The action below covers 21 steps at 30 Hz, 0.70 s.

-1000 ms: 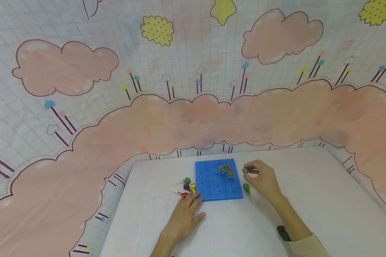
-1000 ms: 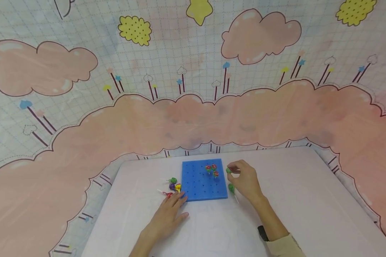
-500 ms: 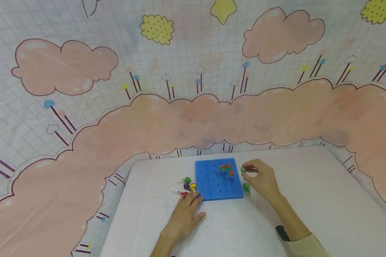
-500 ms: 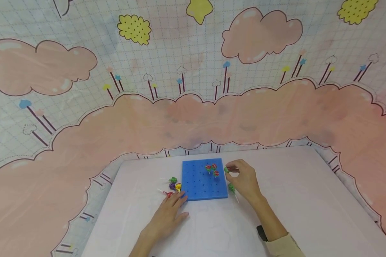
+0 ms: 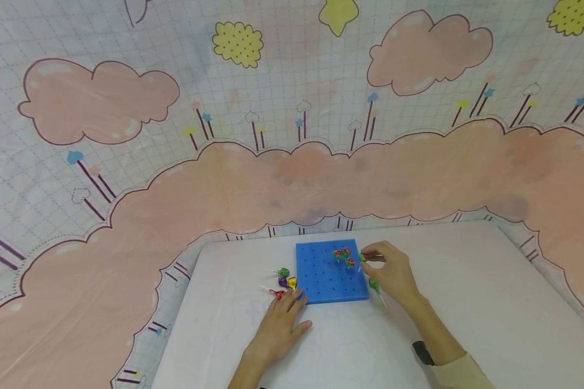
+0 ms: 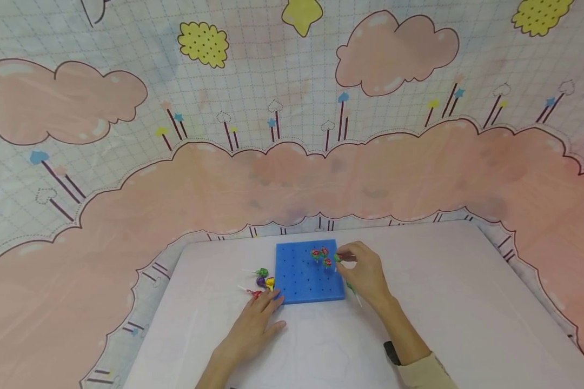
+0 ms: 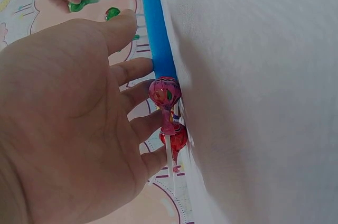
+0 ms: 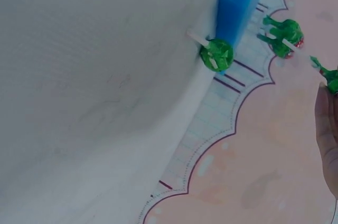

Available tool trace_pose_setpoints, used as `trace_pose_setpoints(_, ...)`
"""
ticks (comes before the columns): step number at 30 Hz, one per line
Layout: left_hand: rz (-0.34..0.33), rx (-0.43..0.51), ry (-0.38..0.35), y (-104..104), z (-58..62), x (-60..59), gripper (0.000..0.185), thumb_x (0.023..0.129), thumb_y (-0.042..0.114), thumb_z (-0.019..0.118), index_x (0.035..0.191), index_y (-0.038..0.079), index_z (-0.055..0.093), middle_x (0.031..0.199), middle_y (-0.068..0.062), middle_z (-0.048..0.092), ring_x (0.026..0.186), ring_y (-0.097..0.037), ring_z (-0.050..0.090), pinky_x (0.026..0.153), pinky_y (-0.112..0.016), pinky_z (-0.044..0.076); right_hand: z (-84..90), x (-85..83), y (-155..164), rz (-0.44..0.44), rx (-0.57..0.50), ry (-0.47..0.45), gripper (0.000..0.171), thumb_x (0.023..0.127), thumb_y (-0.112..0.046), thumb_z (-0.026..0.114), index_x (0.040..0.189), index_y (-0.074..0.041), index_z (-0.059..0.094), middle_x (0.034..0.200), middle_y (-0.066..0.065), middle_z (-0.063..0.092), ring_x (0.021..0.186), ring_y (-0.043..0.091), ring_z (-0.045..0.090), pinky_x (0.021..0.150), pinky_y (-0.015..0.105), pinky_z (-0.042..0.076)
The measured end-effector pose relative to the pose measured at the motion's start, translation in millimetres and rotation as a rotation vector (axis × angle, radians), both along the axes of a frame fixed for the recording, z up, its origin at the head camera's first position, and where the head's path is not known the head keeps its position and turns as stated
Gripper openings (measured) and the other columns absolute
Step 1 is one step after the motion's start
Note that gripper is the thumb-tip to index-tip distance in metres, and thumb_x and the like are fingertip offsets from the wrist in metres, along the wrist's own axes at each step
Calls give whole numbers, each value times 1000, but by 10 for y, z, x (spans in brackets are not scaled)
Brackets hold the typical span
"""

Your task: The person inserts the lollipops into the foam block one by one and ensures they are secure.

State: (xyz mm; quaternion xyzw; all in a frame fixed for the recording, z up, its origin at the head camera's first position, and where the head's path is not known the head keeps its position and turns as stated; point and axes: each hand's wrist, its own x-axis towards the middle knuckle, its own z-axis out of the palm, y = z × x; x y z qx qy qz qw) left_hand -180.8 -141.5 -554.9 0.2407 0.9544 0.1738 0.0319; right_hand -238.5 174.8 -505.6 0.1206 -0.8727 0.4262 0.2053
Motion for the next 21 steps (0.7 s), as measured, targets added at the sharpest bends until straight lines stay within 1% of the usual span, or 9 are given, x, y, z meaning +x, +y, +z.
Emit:
trace_pose_setpoints(4, -10, 19, 33, -2, -18, 5, 60, 106, 44, 59, 155, 12, 50, 166, -9, 39, 154, -38, 32, 121, -64, 27, 26, 0, -24, 13, -8, 17, 32, 84, -2, 86, 112, -9, 72, 108, 3, 70, 101, 24, 73, 89, 43, 62)
trace_pose_setpoints(7, -13, 18, 67, -11, -54, 6, 60, 106, 46, 58, 155, 13, 50, 165, -9, 40, 153, -38, 33, 120, -65, 29, 36, 1, -43, 23, -15, 19, 33, 83, -1, 87, 112, -9, 72, 108, 4, 70, 101, 24, 73, 89, 42, 62)
trace_pose_setpoints(10, -6, -1, 44, -6, -35, 7, 60, 106, 46, 58, 156, 13, 49, 166, -7, 38, 154, -37, 31, 122, -63, 27, 35, 5, -61, 27, -14, 15, 32, 84, -1, 87, 111, -9, 72, 108, 3, 70, 100, 24, 73, 89, 42, 62)
trace_pose_setpoints(14, 1, -7, 6, 7, 32, 24, 61, 106, 45, 58, 156, 13, 49, 167, -8, 37, 155, -36, 30, 123, -62, 26, 27, 8, -75, 29, -6, 9, 31, 84, -3, 87, 111, -9, 72, 108, 3, 70, 99, 23, 74, 89, 41, 62)
trace_pose_setpoints(17, -7, 3, 19, 4, 43, 35, 61, 105, 46, 59, 155, 12, 50, 166, -9, 39, 154, -38, 31, 122, -64, 27, 17, -1, -86, 39, -6, 16, 31, 84, -2, 87, 110, -9, 72, 108, 4, 69, 98, 22, 74, 88, 40, 62)
trace_pose_setpoints(21, -9, 2, 17, 2, 42, 33, 62, 105, 46, 59, 156, 12, 49, 166, -9, 39, 155, -38, 30, 123, -63, 26, 8, -18, -102, 50, -8, 36, 31, 83, -1, 87, 109, -10, 72, 106, 3, 70, 97, 21, 74, 87, 38, 63)
